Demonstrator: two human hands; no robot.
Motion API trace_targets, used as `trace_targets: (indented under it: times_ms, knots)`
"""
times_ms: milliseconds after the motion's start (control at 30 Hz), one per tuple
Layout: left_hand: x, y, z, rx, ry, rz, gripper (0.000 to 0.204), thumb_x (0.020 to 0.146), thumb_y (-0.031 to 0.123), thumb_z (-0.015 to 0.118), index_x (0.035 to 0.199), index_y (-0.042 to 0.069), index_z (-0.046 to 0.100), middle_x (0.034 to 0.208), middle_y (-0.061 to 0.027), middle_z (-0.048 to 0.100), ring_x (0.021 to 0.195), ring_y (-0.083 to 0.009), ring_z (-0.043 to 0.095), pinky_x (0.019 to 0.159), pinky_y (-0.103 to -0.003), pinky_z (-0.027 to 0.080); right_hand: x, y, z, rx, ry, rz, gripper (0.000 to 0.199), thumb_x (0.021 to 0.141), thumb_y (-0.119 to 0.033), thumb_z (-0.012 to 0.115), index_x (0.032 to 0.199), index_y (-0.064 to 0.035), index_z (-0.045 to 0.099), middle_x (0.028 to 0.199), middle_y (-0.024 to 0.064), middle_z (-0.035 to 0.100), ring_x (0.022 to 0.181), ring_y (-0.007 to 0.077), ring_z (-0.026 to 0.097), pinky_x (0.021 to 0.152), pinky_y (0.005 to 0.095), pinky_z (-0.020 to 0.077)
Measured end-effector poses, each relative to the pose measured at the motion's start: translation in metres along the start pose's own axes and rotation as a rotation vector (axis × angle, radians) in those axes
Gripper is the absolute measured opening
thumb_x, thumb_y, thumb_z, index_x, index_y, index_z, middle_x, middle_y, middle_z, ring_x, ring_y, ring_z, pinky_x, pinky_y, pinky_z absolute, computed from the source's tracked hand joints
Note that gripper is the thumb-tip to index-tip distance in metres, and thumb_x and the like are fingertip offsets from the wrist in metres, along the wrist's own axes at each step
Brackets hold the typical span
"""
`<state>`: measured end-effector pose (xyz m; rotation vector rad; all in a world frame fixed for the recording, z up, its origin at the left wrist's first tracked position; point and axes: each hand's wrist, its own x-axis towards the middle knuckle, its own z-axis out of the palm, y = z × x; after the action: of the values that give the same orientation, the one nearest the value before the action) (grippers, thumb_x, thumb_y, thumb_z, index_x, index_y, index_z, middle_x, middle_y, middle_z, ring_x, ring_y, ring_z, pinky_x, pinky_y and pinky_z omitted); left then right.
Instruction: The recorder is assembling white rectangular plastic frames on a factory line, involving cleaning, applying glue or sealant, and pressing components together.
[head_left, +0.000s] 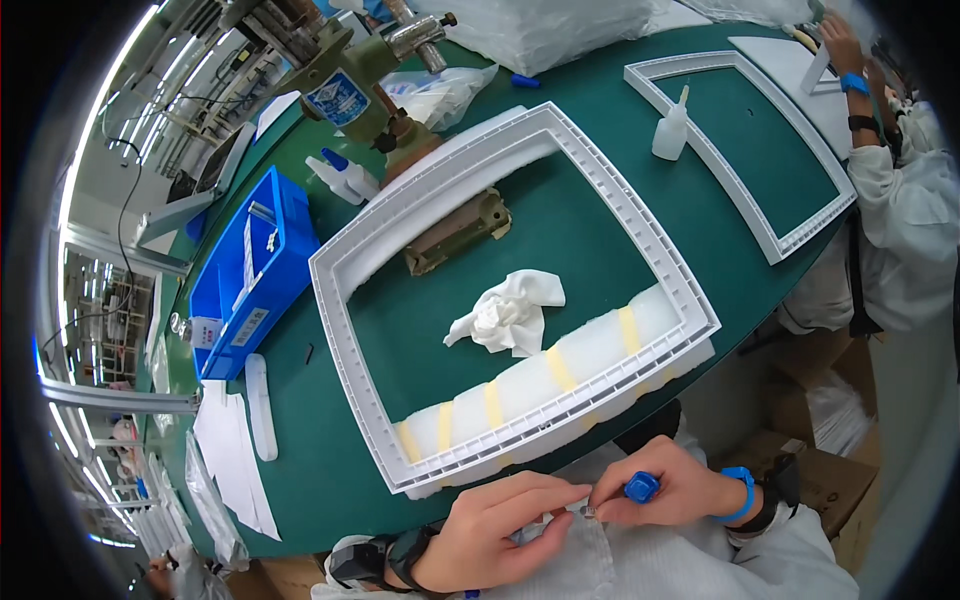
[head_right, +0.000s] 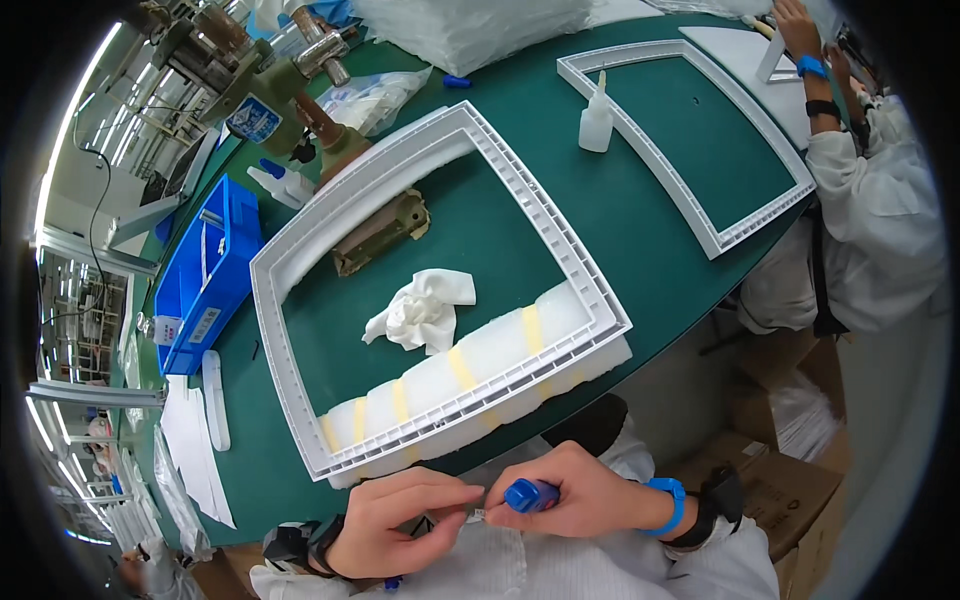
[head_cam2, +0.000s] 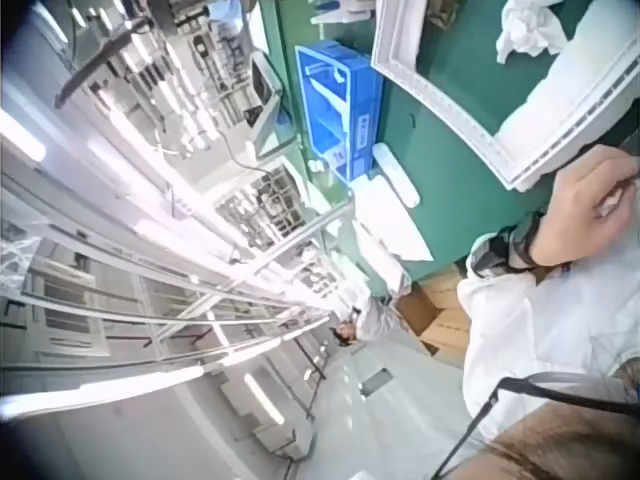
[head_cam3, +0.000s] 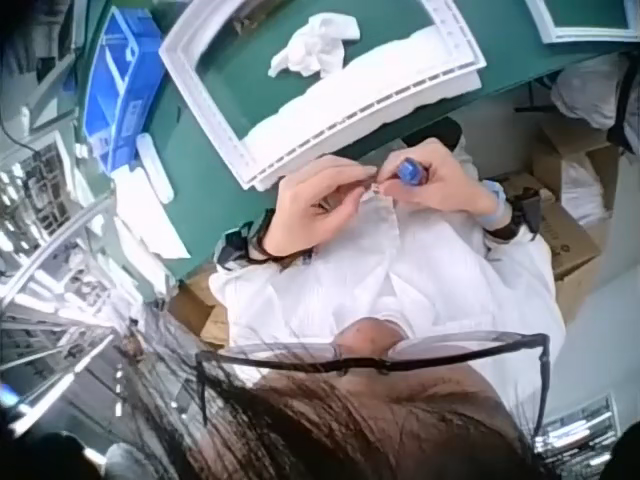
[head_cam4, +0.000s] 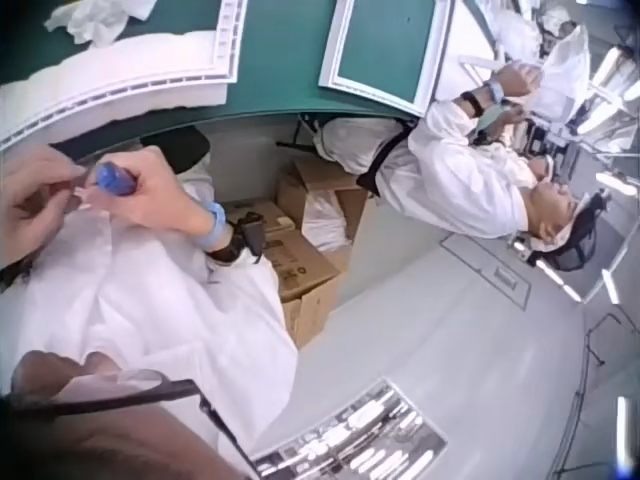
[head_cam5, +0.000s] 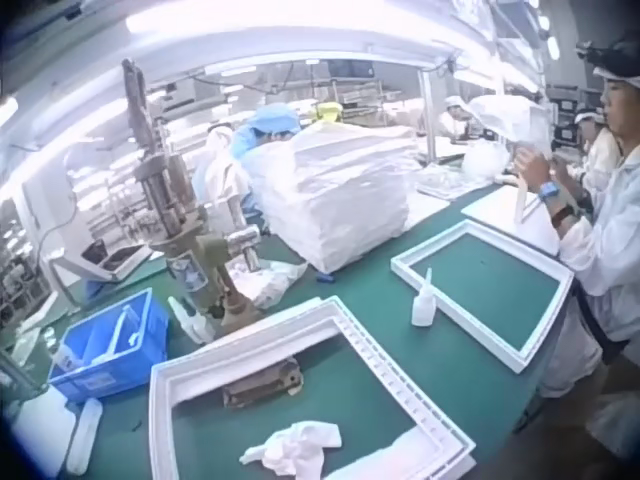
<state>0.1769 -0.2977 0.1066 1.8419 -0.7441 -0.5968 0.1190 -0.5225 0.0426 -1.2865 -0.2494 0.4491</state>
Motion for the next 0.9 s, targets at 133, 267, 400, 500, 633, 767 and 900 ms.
trace_targets:
  times_ms: [133, 267, 400, 500, 633, 767, 900]
  knots:
    - [-0.004, -0.005, 0.002, -0.077, -0.013, -0.002, 0.031, 0.077, -0.006, 0.068, 0.107, 0.000, 0.071, 0.095, -0.0106, 0.070, 0.073, -0.0132, 0.066, 0.061, -0.022, 0.053, 0.003, 0.001, 0.002, -0.079, -0.005, 0.022, 0.015, 0.088, -0.017, 0.074, 0.094, -0.0035, 0.071, 0.080, 0.0058, 0.069, 0.064, 0.0109, 0.057, 0.061, 0.0242, 0.0460]
    - [-0.006, -0.009, 0.001, -0.103, -0.049, 0.023, 0.028, 0.078, -0.005, 0.068, 0.105, 0.001, 0.070, 0.093, -0.0091, 0.070, 0.069, -0.0134, 0.064, 0.059, -0.023, 0.052, 0.003, -0.001, 0.003, -0.216, -0.041, 0.062, 0.016, 0.085, -0.018, 0.075, 0.093, -0.0048, 0.071, 0.077, 0.0076, 0.067, 0.062, 0.0139, 0.057, 0.060, 0.0246, 0.0459]
    - [-0.006, -0.022, 0.005, -0.015, -0.085, 0.081, 0.022, 0.077, -0.002, 0.069, 0.099, 0.002, 0.068, 0.089, -0.0074, 0.068, 0.065, -0.0170, 0.063, 0.057, -0.026, 0.051, 0.003, 0.001, 0.001, -0.317, -0.087, 0.055, 0.017, 0.083, -0.017, 0.076, 0.094, -0.0062, 0.071, 0.077, 0.0091, 0.067, 0.062, 0.0189, 0.059, 0.061, 0.0259, 0.0475]
    - [-0.012, -0.031, 0.012, 0.061, -0.132, 0.195, 0.016, 0.074, 0.002, 0.069, 0.087, 0.003, 0.060, 0.081, -0.0072, 0.060, 0.066, -0.0233, 0.061, 0.055, -0.031, 0.050, 0.006, -0.001, 0.002, -0.301, -0.181, 0.150, 0.019, 0.081, -0.015, 0.075, 0.098, -0.0079, 0.070, 0.080, 0.0102, 0.068, 0.066, 0.0240, 0.064, 0.063, 0.0285, 0.0500]
    - [-0.014, -0.035, 0.014, 0.074, -0.175, 0.301, 0.015, 0.076, 0.006, 0.070, 0.082, 0.003, 0.056, 0.081, -0.0089, 0.055, 0.066, -0.0252, 0.059, 0.055, -0.033, 0.049, 0.008, -0.001, 0.001, -0.347, -0.245, 0.151, 0.018, 0.082, -0.016, 0.073, 0.098, -0.0078, 0.070, 0.080, 0.0112, 0.068, 0.067, 0.0252, 0.065, 0.063, 0.0292, 0.0503]
    - [-0.021, -0.031, 0.016, 0.020, -0.217, 0.291, 0.013, 0.079, 0.003, 0.068, 0.089, 0.003, 0.059, 0.080, -0.0104, 0.058, 0.070, -0.0265, 0.062, 0.063, -0.032, 0.051, 0.011, 0.000, 0.001, -0.230, -0.370, 0.164, 0.018, 0.083, -0.017, 0.072, 0.098, -0.0071, 0.069, 0.078, 0.0124, 0.067, 0.066, 0.0270, 0.065, 0.063, 0.0298, 0.0502]
    - [-0.019, -0.024, 0.015, 0.082, -0.214, 0.386, 0.022, 0.076, 0.013, 0.071, 0.080, 0.007, 0.050, 0.075, -0.0108, 0.047, 0.063, -0.0301, 0.054, 0.055, -0.040, 0.044, 0.012, 0.005, -0.001, -0.180, -0.470, 0.160, 0.016, 0.086, -0.017, 0.070, 0.097, -0.0061, 0.068, 0.074, 0.0125, 0.064, 0.062, 0.0267, 0.061, 0.059, 0.0310, 0.0472]
